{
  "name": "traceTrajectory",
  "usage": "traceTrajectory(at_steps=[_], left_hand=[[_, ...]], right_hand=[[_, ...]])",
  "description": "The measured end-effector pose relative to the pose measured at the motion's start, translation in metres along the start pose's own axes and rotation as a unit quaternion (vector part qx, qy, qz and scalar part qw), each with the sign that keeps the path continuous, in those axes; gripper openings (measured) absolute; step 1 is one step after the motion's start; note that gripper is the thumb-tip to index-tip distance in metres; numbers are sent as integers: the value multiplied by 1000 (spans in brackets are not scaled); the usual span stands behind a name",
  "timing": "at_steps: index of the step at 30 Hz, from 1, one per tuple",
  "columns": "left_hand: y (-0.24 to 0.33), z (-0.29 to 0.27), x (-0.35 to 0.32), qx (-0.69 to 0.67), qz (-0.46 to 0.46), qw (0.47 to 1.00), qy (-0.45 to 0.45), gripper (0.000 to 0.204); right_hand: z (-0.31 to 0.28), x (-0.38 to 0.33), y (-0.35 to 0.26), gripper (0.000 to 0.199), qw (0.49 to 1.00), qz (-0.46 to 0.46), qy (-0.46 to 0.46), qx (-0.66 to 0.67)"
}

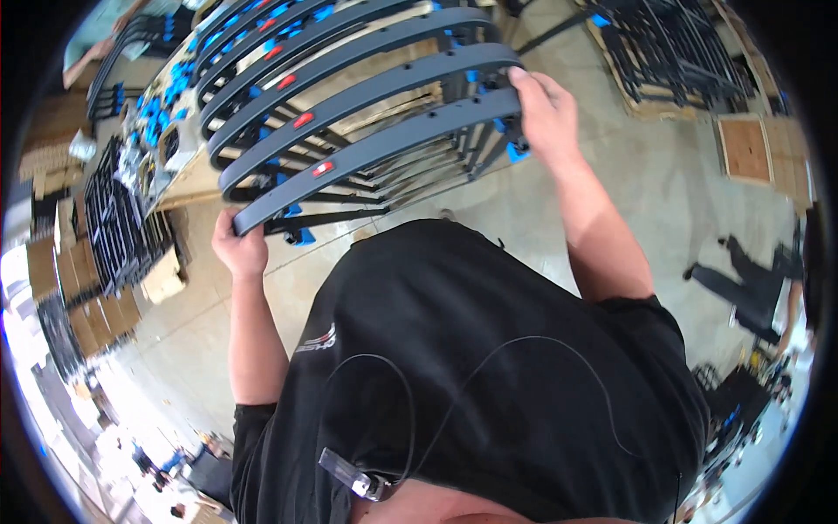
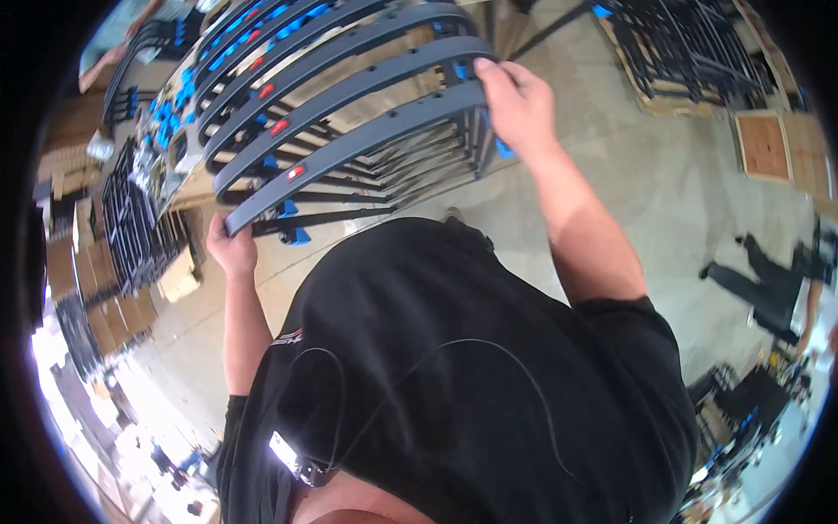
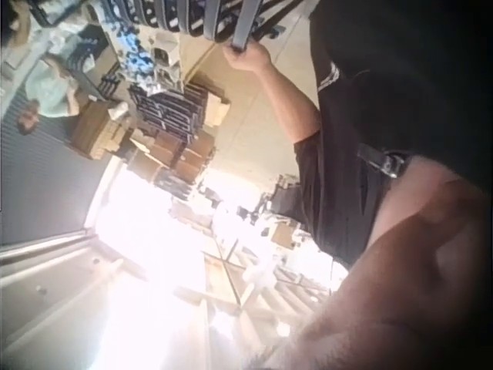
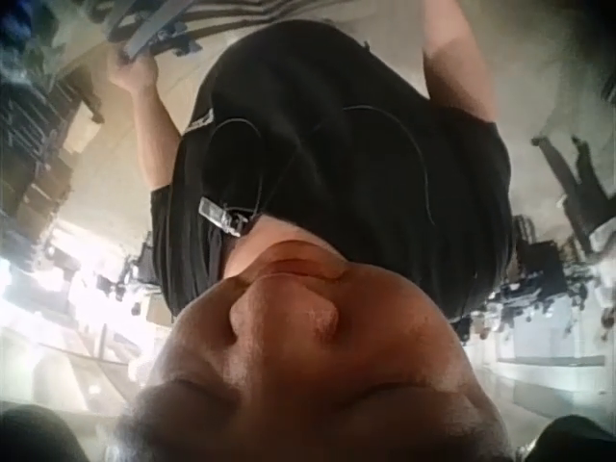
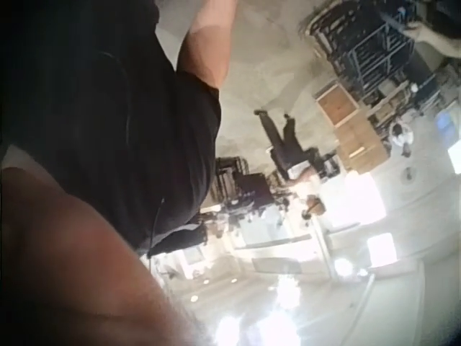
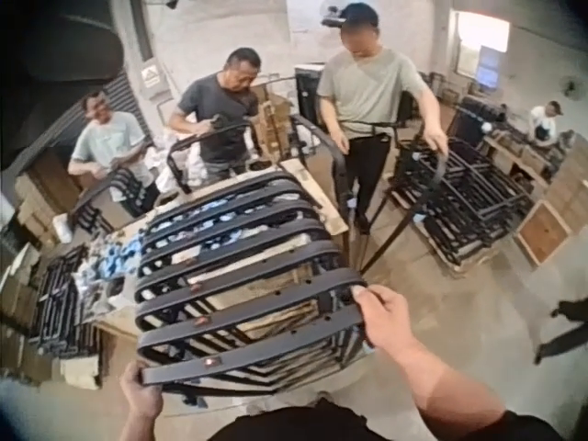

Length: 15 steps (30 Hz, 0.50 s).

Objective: The recorder is seen attaching plastic components and tightening screws onto curved metal frames on a production table.

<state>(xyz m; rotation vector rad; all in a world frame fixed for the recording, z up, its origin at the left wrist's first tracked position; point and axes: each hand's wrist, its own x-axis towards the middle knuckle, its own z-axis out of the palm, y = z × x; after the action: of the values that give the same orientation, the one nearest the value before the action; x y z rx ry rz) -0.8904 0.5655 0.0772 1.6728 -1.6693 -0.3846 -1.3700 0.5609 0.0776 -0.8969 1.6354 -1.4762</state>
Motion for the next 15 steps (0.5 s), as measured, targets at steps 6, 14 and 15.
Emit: traceTrajectory(at_steps=[6, 14, 15], left_hand=[[-4, -1, 6, -29, -16, 999, 2, 12], [-1, -9, 12, -69, -81, 992, -62, 22], [1, -15, 12, -68, -84, 993, -56, 22]], right_hand=[[3, -2, -9, 31, 999, 39, -6, 27], [4, 1, -7, 25, 999, 3, 6, -33], [8, 0, -9, 25, 998, -38, 17, -49]])
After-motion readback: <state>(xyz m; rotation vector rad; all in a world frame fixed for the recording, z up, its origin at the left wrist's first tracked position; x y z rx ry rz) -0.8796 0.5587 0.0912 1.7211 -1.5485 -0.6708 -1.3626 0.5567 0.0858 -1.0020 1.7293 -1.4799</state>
